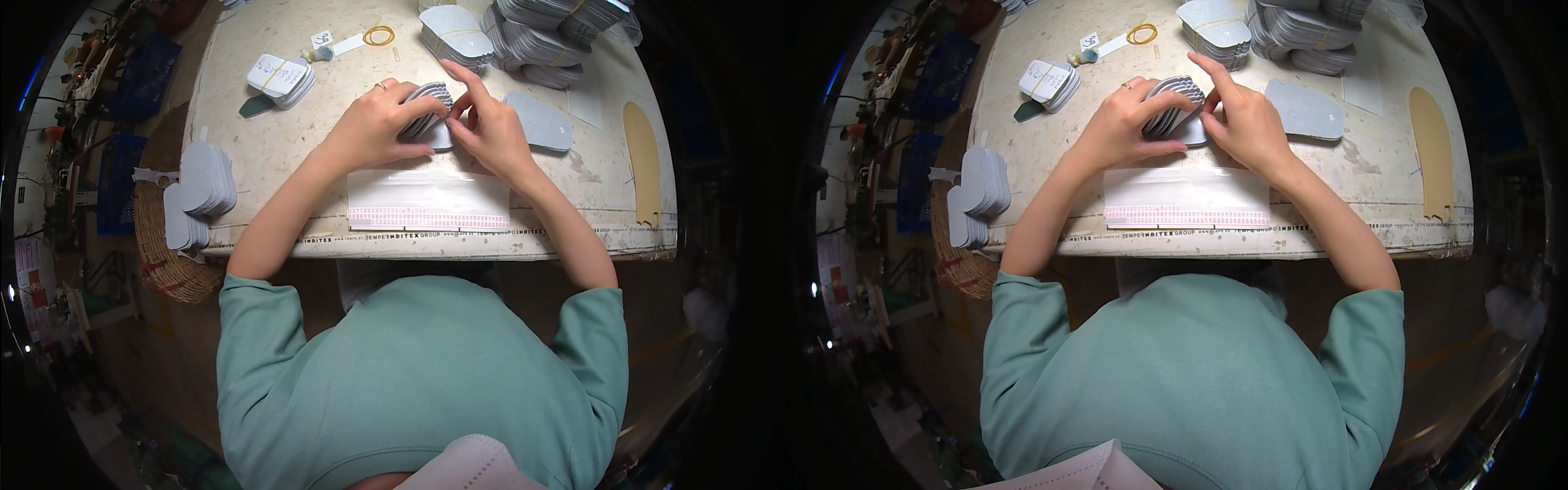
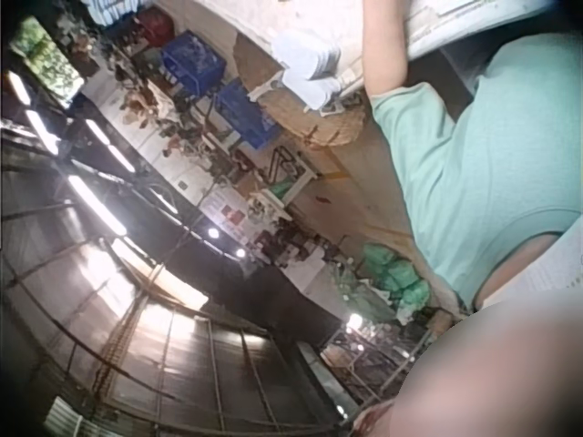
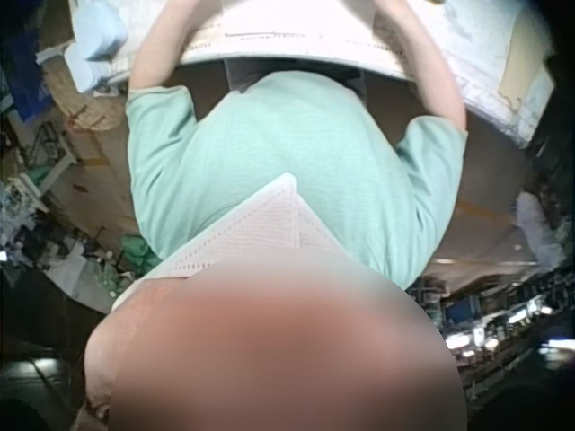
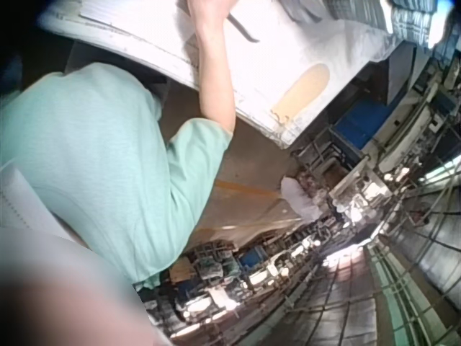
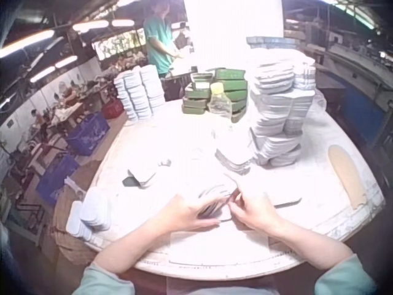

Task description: The person stacks gray shoe insoles and white foam pads, then applies small adhesive labels to the insoles one by one. The person bundles the labeled insoles with rubber bands and places them into stacks on the table.

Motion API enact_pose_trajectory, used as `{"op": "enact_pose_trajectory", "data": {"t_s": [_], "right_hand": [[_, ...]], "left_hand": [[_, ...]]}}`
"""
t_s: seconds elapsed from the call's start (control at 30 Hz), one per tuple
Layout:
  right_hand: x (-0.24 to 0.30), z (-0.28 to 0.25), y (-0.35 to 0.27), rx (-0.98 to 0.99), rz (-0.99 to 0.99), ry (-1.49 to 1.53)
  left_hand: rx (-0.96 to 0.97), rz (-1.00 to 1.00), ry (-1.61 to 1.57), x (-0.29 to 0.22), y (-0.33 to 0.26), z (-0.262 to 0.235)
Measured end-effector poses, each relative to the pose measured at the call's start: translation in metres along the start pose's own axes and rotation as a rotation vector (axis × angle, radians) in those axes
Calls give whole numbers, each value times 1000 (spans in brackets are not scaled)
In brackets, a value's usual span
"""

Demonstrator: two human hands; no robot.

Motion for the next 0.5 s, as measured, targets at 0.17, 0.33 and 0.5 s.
{"op": "enact_pose_trajectory", "data": {"t_s": [0.17,0.33,0.5], "right_hand": [[-7,-13,3,-102,96,105],[-7,-10,4,-60,392,707],[-4,0,3,32,503,842]], "left_hand": [[19,-38,-49,2,0,-1],[39,-123,-151,11,1,-7],[-5,-191,-507,9,0,-11]]}}
Point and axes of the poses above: each hand's wrist, its own y-axis towards the middle knuckle, its own z-axis out of the palm, x = y × z, the point moved 1 cm from there along y, towards the middle knuckle, and after that the axes turned 9 degrees about -z, right-handed, at the moved point
